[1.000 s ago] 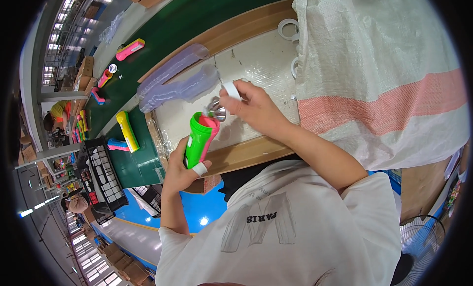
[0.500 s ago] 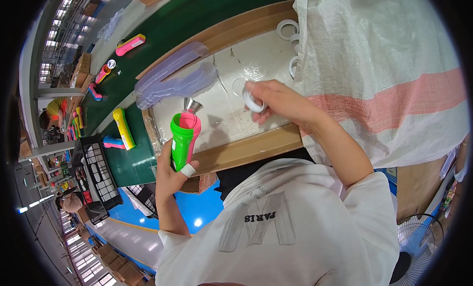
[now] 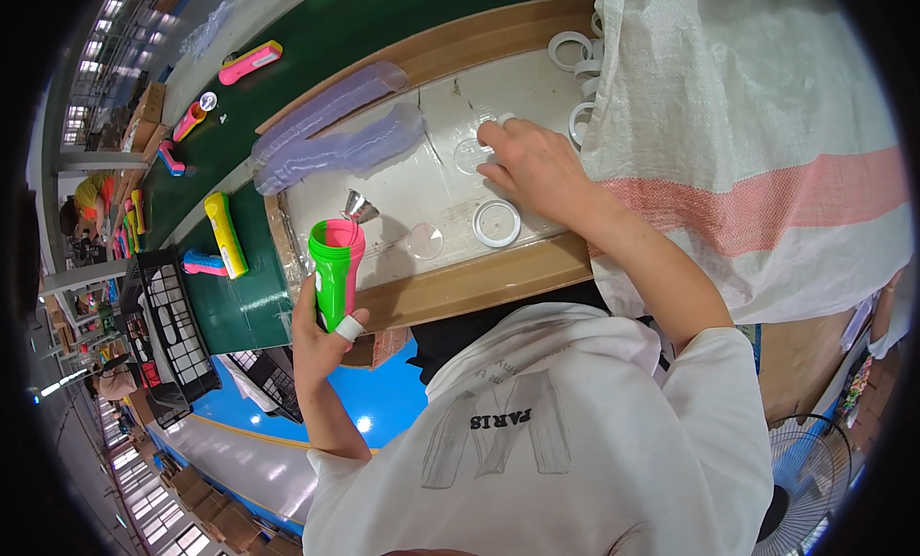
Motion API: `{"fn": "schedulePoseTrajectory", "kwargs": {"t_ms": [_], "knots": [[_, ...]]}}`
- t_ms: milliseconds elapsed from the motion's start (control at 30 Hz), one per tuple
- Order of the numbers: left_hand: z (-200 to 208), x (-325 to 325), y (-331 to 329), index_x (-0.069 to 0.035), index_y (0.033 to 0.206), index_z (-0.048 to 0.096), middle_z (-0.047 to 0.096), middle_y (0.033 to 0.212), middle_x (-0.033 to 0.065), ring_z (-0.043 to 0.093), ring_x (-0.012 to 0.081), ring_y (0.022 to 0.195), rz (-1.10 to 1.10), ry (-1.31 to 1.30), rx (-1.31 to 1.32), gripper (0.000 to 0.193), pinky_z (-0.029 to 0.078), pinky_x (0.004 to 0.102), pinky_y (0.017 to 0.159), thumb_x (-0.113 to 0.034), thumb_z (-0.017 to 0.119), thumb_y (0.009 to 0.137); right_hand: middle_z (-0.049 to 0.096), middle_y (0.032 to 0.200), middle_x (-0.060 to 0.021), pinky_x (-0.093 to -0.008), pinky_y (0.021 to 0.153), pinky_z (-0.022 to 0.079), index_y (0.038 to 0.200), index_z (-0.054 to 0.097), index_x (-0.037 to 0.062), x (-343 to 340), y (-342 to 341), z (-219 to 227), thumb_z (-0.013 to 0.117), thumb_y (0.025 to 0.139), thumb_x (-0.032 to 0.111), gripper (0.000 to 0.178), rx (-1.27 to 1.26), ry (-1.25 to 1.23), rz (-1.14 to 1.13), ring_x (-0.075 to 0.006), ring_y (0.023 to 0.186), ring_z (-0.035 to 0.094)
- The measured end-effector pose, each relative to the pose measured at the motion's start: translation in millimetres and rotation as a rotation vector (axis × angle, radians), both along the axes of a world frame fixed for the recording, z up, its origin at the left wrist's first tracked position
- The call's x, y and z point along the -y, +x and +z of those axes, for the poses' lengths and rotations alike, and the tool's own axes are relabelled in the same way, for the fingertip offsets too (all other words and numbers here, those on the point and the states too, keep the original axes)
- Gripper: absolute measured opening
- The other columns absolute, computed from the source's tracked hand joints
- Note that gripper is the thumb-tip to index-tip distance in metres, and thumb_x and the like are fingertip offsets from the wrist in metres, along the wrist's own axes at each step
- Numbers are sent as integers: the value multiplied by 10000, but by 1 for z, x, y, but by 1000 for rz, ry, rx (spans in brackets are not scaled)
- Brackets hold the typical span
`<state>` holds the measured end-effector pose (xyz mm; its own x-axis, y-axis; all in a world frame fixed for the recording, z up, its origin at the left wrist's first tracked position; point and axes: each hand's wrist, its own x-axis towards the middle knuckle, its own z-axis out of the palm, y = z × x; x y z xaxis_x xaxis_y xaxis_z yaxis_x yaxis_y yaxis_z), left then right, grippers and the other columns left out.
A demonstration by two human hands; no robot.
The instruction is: Assembling plastic flashlights by attaching various components like lenses and caps at a workbench.
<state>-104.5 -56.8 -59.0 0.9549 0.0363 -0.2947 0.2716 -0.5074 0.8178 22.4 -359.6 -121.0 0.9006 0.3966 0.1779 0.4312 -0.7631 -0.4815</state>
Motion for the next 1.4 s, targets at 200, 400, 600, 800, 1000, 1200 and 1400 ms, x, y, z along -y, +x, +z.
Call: {"fn": "schedulePoseTrajectory", "kwargs": {"t_ms": [200, 400, 600, 800, 1000, 1200, 1400], "knots": [[-5, 4, 3, 9, 1236, 502, 614, 974, 110, 583, 184, 847, -63, 17, 138, 619, 473, 315, 760, -139, 764, 695, 553, 977, -159, -394, 833, 461, 1153, 518, 61, -11, 14, -12, 730, 738, 109, 469, -42, 10, 232, -334, 977, 527], [-4, 4, 0, 6, 1236, 507, 608, 975, 101, 575, 184, 860, -21, 1, 84, 608, 469, 317, 780, -125, 759, 699, 529, 1015, -184, -409, 845, 455, 1189, 501, 41, -3, 8, 10, 727, 736, 138, 516, -100, 52, 238, -350, 960, 527], [-19, -1, -4, 4, 1240, 506, 613, 957, 101, 576, 181, 843, 23, 6, 65, 609, 472, 310, 773, -114, 759, 699, 547, 1002, -173, -423, 855, 448, 1201, 499, 21, 8, -38, 24, 721, 742, 193, 537, -59, 46, 341, -354, 951, 522], [-8, 10, 1, -1, 1248, 500, 622, 968, 101, 583, 177, 844, -48, 7, 33, 614, 476, 307, 766, -117, 756, 702, 525, 1142, -211, -431, 909, 428, 1237, 478, -22, 11, -50, 13, 743, 744, 245, 620, -87, 2, 295, -369, 1050, 487], [-1, 17, 0, 5, 1260, 496, 640, 1018, 148, 631, 228, 873, -196, 72, 107, 645, 495, 342, 780, -139, 777, 698, 457, 1248, -227, -417, 977, 403, 1292, 458, 53, 15, -49, 1, 750, 748, 188, 632, -250, 140, 278, -383, 1134, 469], [36, 33, 9, -7, 1262, 494, 636, 1021, 194, 655, 346, 866, -433, 215, 243, 653, 517, 383, 748, -148, 784, 695, 473, 1180, -200, -366, 955, 419, 1301, 449, 37, 6, -56, 16, 733, 734, 111, 638, -206, 479, 278, -331, 1053, 514], [77, 55, 19, -16, 1260, 491, 610, 892, 134, 639, 318, 736, -653, 462, 251, 649, 506, 382, 617, -173, 775, 698, 485, 1124, -185, -346, 964, 407, 1356, 408, 42, 10, -65, 32, 710, 724, 56, 701, -419, 580, 219, -255, 998, 516]]}}
